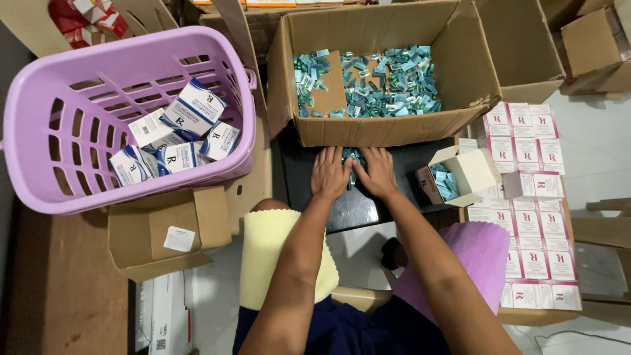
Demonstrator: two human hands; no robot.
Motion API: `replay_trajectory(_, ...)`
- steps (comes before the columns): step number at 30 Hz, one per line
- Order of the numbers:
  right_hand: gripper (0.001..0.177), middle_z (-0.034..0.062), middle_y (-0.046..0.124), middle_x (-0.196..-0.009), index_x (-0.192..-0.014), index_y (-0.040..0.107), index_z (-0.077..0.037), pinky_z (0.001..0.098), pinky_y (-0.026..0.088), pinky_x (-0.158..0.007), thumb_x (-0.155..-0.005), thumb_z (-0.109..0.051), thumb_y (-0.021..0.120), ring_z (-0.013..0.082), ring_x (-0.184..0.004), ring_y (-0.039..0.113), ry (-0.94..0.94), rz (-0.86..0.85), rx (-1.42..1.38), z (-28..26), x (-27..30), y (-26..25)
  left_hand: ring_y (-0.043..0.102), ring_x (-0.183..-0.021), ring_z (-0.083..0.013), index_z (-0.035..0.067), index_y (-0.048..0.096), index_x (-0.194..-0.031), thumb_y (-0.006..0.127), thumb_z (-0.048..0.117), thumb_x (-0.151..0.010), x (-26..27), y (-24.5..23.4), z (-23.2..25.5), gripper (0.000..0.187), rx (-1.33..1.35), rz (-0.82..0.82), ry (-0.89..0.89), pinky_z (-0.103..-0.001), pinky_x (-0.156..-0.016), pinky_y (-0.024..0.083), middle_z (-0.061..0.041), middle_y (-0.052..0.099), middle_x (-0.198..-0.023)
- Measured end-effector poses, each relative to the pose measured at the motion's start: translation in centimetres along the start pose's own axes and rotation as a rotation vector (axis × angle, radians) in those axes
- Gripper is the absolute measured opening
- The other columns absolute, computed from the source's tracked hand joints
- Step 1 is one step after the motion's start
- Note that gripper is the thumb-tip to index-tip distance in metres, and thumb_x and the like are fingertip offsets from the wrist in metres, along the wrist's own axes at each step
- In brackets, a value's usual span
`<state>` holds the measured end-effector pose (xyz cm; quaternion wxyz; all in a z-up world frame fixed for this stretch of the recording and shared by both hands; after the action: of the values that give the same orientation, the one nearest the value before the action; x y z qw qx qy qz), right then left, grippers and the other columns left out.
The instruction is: The person sits on the floor and repeatedly picks small blue-wrapped items from a large cardboard box, placing them into a small white box. The person closes the small box and sets it aside, then repeats the process with another small box.
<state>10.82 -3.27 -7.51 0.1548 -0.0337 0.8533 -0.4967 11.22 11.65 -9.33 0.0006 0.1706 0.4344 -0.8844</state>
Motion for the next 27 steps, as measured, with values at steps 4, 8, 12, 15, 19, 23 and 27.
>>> replay_trajectory(4, 0.051, 0.0117, 0.056, -0.142, -0.141, 0.057, -0.011, 0.0543, 0.031, -0.110, -0.098, -0.038, 0.056, 0.0355, -0.133, 0.047, -0.072, -0.066, 0.039, -0.7, -0.1, 0.3, 0.048, -0.135, -0.0353, 0.002, 0.056, -0.141, 0.050, 0.039, -0.103, -0.1, -0.3, 0.1, 0.053, -0.010, 0.024, 0.030, -0.049, -0.115, 0.034, -0.015, 0.055, -0.144)
replay_trajectory(8, 0.055, 0.0117, 0.053, -0.146, -0.144, 0.054, -0.012, 0.0571, 0.029, -0.110, -0.095, -0.037, 0.056, 0.0362, -0.133, 0.044, -0.104, -0.099, 0.028, -1.2, 0.1, -0.1, 0.048, -0.134, -0.0347, 0.003, 0.057, -0.138, 0.050, 0.038, -0.103, 0.1, -0.6, 0.3, 0.050, 0.013, 0.034, 0.031, -0.048, -0.116, 0.035, -0.014, 0.056, -0.143)
replay_trajectory(12, 0.056, 0.0125, 0.053, -0.147, -0.144, 0.054, -0.010, 0.0571, 0.028, -0.111, -0.094, -0.036, 0.058, 0.0354, -0.139, 0.043, -0.166, -0.100, 0.048, -1.9, 0.5, -0.4, 0.051, -0.131, -0.0343, 0.004, 0.060, -0.132, 0.050, 0.036, -0.103, 0.5, -0.6, 0.1, 0.045, 0.060, -0.013, -0.007, -0.047, -0.115, 0.036, -0.013, 0.058, -0.137)
replay_trajectory(15, 0.057, 0.0130, 0.053, -0.146, -0.143, 0.053, -0.009, 0.0537, 0.029, -0.113, -0.093, -0.034, 0.059, 0.0347, -0.138, 0.044, -0.173, -0.151, 0.005, -2.0, 1.1, -0.3, 0.053, -0.127, -0.0340, 0.004, 0.062, -0.126, 0.052, 0.035, -0.102, 1.2, -0.7, 0.2, 0.040, 0.069, -0.003, -0.010, -0.046, -0.111, 0.040, -0.013, 0.060, -0.130)
replay_trajectory(19, 0.057, 0.0139, 0.054, -0.145, -0.143, 0.053, -0.008, 0.0518, 0.029, -0.117, -0.093, -0.034, 0.059, 0.0340, -0.138, 0.046, -0.218, -0.132, -0.019, -2.4, 2.5, -0.5, 0.056, -0.123, -0.0339, 0.005, 0.062, -0.121, 0.055, 0.033, -0.101, 2.4, -0.6, 0.6, 0.035, 0.062, 0.052, 0.012, -0.046, -0.104, 0.045, -0.013, 0.061, -0.125)
replay_trajectory(23, 0.054, 0.0146, 0.054, -0.148, -0.144, 0.053, -0.006, 0.0528, 0.027, -0.118, -0.097, -0.032, 0.059, 0.0342, -0.141, 0.045, -0.231, -0.087, -0.051, -3.4, 4.1, -0.9, 0.057, -0.122, -0.0342, 0.006, 0.063, -0.119, 0.058, 0.030, -0.100, 4.0, -0.5, 0.6, 0.031, 0.085, 0.084, 0.022, -0.046, -0.103, 0.046, -0.013, 0.062, -0.125)
replay_trajectory(27, 0.046, 0.0140, 0.057, -0.147, -0.140, 0.058, -0.009, 0.0519, 0.033, -0.117, -0.097, -0.025, 0.066, 0.0336, -0.139, 0.049, -0.212, 0.139, 0.084, -4.9, 5.2, -4.4, 0.057, -0.122, -0.0342, 0.007, 0.064, -0.120, 0.058, 0.029, -0.100, 4.7, -0.5, 0.7, 0.031, 0.105, 0.089, 0.044, -0.046, -0.105, 0.045, -0.013, 0.063, -0.125)
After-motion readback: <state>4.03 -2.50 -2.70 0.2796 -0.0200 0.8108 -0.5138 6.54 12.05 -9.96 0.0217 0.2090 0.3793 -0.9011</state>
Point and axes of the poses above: each hand's wrist, its own x-axis away from the middle knuckle, its own y-axis out of the palm, z = x × y, the point moved 5 cm from there along -x, towards the middle knuckle
